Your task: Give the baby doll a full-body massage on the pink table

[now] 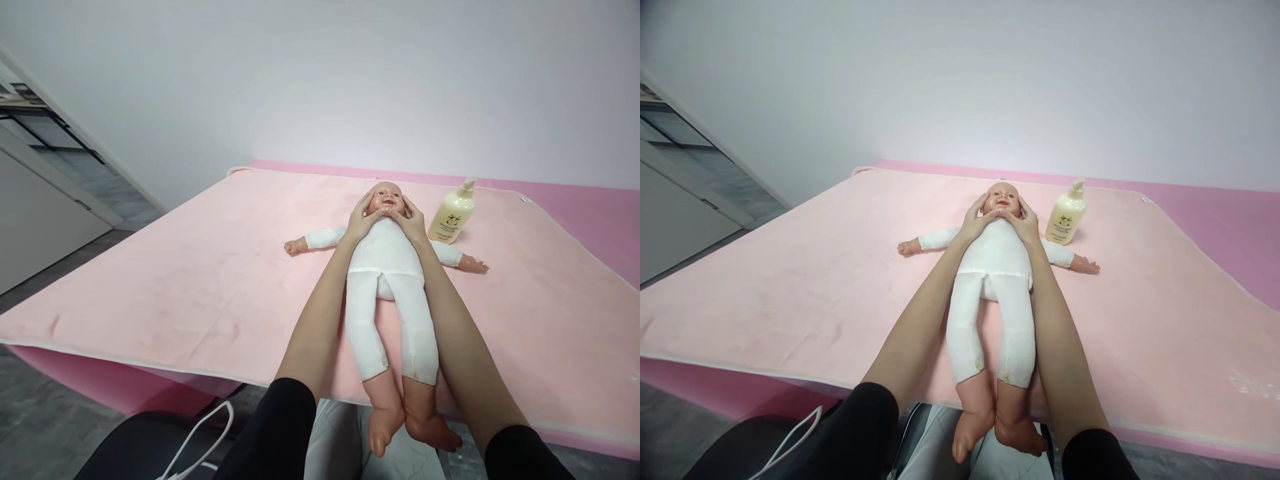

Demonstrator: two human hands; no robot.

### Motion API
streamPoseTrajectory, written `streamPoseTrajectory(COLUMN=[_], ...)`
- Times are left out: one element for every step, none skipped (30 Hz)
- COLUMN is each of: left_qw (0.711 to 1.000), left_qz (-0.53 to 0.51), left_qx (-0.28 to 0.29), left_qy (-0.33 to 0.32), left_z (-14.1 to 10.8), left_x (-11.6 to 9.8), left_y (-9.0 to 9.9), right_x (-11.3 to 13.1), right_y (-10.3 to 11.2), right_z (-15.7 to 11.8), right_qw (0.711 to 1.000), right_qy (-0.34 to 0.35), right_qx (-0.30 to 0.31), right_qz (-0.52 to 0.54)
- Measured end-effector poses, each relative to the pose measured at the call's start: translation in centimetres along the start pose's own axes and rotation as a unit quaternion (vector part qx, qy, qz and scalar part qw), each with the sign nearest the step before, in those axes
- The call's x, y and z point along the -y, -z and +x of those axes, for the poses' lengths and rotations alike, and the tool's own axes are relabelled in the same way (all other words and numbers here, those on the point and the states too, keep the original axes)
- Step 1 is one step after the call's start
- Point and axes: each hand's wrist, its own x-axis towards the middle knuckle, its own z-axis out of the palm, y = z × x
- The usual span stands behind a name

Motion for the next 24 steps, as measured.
streamPoseTrajectory(left_qw=[1.0,1.0,1.0,1.0,1.0,1.0,1.0,1.0,1.0,1.0,1.0,1.0,1.0,1.0,1.0,1.0,1.0,1.0,1.0,1.0,1.0,1.0,1.0,1.0], left_qz=[0.0,0.0,0.001,0.003,0.005,0.007,0.008,0.007,0.006,0.005,0.003,0.003,0.004,0.004,0.003,0.0,-0.005,-0.012,-0.019,-0.022,-0.021,-0.016,-0.009,-0.003], left_qx=[0.001,0.003,0.006,0.008,0.011,0.013,0.015,0.016,0.017,0.018,0.018,0.018,0.017,0.016,0.014,0.012,0.012,0.011,0.012,0.013,0.012,0.01,0.007,0.005], left_qy=[0.0,0.0,-0.001,-0.003,-0.005,-0.008,-0.01,-0.012,-0.015,-0.016,-0.018,-0.018,-0.017,-0.014,-0.01,-0.005,-0.001,0.002,0.002,0.001,-0.001,-0.003,-0.004,-0.005], left_z=[0.0,0.0,0.1,0.1,0.2,0.3,0.4,0.5,0.6,0.7,0.8,0.9,0.9,0.9,0.8,0.8,0.6,0.5,0.4,0.2,0.1,0.0,0.0,0.0], left_x=[0.0,0.1,0.1,0.3,0.4,0.6,0.8,0.9,1.1,1.2,1.3,1.4,1.4,1.4,1.3,1.2,1.0,0.8,0.6,0.4,0.2,0.1,0.1,0.1], left_y=[0.0,0.1,0.1,0.1,0.2,0.2,0.2,0.1,0.1,0.1,0.0,0.0,0.0,0.0,-0.1,-0.1,-0.1,-0.1,-0.1,0.0,0.0,0.0,0.0,-0.1], right_x=[-0.1,-0.2,-0.3,-0.4,-0.4,-0.4,-0.4,-0.4,-0.4,-0.4,-0.4,-0.5,-0.5,-0.5,-0.5,-0.4,-0.3,-0.2,0.0,0.2,0.3,0.4,0.5,0.6], right_y=[0.1,0.1,0.2,0.2,0.2,0.3,0.3,0.3,0.3,0.3,0.4,0.4,0.4,0.5,0.5,0.5,0.5,0.4,0.4,0.3,0.2,0.1,0.0,0.0], right_z=[0.1,0.1,0.2,0.2,0.2,0.2,0.3,0.3,0.3,0.4,0.4,0.5,0.5,0.5,0.5,0.5,0.5,0.4,0.3,0.2,0.0,-0.1,-0.2,-0.2], right_qw=[1.0,1.0,1.0,1.0,1.0,1.0,1.0,1.0,1.0,1.0,1.0,1.0,1.0,1.0,1.0,1.0,1.0,1.0,0.999,0.999,0.999,0.999,0.999,1.0], right_qy=[0.001,0.002,0.002,0.002,0.0,-0.002,-0.004,-0.006,-0.007,-0.009,-0.011,-0.013,-0.014,-0.013,-0.01,-0.007,-0.006,-0.006,-0.009,-0.013,-0.016,-0.019,-0.02,-0.019], right_qx=[0.001,0.001,0.003,0.004,0.005,0.006,0.006,0.007,0.009,0.011,0.012,0.014,0.013,0.012,0.009,0.006,0.003,-0.002,-0.006,-0.01,-0.012,-0.013,-0.012,-0.009], right_qz=[0.0,0.002,0.005,0.01,0.015,0.019,0.021,0.021,0.021,0.019,0.016,0.013,0.011,0.01,0.011,0.015,0.022,0.029,0.034,0.036,0.034,0.029,0.025,0.022])
